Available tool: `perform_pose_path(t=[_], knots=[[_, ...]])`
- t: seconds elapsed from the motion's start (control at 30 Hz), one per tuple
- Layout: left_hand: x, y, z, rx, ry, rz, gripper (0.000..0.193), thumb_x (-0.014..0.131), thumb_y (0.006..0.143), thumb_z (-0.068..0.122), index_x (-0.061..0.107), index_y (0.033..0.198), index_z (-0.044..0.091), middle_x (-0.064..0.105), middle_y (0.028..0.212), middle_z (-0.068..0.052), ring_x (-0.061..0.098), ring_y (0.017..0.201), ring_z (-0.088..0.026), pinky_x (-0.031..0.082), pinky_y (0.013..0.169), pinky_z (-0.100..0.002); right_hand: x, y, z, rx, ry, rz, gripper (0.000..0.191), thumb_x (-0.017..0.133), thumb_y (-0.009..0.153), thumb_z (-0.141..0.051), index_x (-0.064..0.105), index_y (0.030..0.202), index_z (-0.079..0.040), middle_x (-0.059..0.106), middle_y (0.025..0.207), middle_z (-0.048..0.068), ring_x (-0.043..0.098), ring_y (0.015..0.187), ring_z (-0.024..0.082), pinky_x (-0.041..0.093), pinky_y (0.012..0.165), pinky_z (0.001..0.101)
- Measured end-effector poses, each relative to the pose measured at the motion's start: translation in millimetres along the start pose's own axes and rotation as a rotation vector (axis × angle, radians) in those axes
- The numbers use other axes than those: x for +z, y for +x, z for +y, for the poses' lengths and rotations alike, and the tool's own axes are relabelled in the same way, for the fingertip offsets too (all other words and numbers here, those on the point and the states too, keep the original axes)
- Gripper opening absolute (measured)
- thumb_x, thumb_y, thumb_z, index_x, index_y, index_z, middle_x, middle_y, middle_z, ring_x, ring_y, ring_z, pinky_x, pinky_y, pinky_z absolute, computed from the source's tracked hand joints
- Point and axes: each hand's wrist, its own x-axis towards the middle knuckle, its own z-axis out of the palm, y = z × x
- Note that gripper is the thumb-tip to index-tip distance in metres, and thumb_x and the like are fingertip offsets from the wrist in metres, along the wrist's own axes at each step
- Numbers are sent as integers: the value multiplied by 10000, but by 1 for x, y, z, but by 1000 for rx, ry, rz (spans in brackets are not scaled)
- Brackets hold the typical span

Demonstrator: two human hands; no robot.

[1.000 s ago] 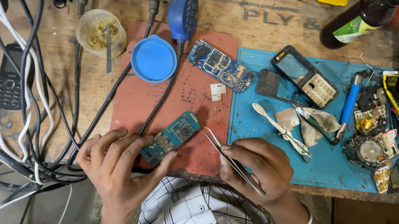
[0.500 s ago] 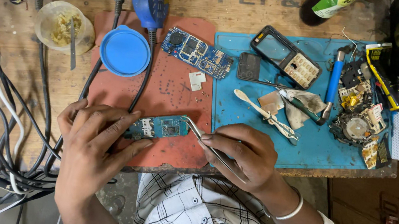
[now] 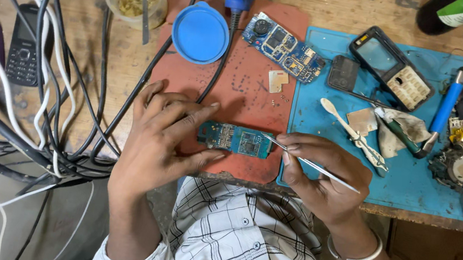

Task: The person uses a hot air gun on a phone motherboard while holding a component with tweezers, then sets the tool down and works on the board with tweezers. They then scrub the board with a toothbrush and continue manipulating it with tweezers on the workbench.

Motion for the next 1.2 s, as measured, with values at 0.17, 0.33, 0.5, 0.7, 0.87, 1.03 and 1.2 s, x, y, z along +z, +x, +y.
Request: perform_pose_path(t=[0.17, 0.33, 0.5, 0.7, 0.87, 1.03, 1.2], knots=[[-3, -2, -1, -9, 1, 20, 703, 873, 724, 436, 699, 1322, 109, 711, 1145, -50, 597, 1165, -270, 292, 1189, -558, 4, 4, 0, 16, 84, -94, 241, 722, 959, 71, 583, 1140, -6, 739, 1128, 190, 761, 1060, 248, 657, 876, 336], [-5, -3, -1, -2, 1, 9, 630, 871, 738, 426, 729, 1278, 134, 715, 1155, -26, 597, 1167, -263, 287, 1196, -560, 6, 4, 2, -14, 38, -128, 290, 724, 955, 71, 531, 1144, -32, 729, 1129, 185, 761, 1080, 249, 656, 877, 328], [-6, -3, -2, 4, -3, 14, 538, 870, 735, 419, 767, 1190, 151, 710, 1139, 0, 597, 1162, -250, 282, 1194, -562, 5, 2, 0, 31, -77, -48, 312, 660, 1056, -48, 534, 1339, -10, 730, 1088, 129, 751, 960, 203, 617, 800, 295], [-8, -2, 1, 7, 15, 32, 484, 890, 672, 392, 808, 1105, 190, 690, 1046, 7, 598, 1120, -218, 300, 1199, -557, 7, 13, -7, -23, -525, -80, 306, 727, 1015, -140, 687, 1294, -19, 594, 939, 104, 567, 797, 236, 458, 695, 383], [-9, -3, 4, 14, 20, 32, 508, 896, 647, 445, 818, 1084, 198, 683, 999, 6, 594, 1088, -221, 293, 1195, -565, 16, 21, -10, -137, -614, -166, 283, 761, 981, -126, 726, 1250, -43, 635, 993, 66, 557, 864, 258, 471, 770, 406], [-11, -5, 8, 19, 26, 41, 505, 903, 634, 476, 822, 1048, 199, 681, 996, 4, 595, 1107, -219, 295, 1198, -558, 18, 19, -10, -208, -700, -185, 304, 764, 947, -107, 727, 1239, -32, 706, 1137, 52, 609, 971, 261, 462, 847, 421], [-11, -8, 11, 38, 37, 50, 507, 907, 614, 487, 820, 1011, 184, 680, 1009, -6, 591, 1145, -260, 290, 1183, -557, 5, 6, -21, -62, -670, 11, 234, 791, 1029, -131, 724, 1239, -55, 688, 1207, 52, 620, 1052, 244, 482, 934, 385]])
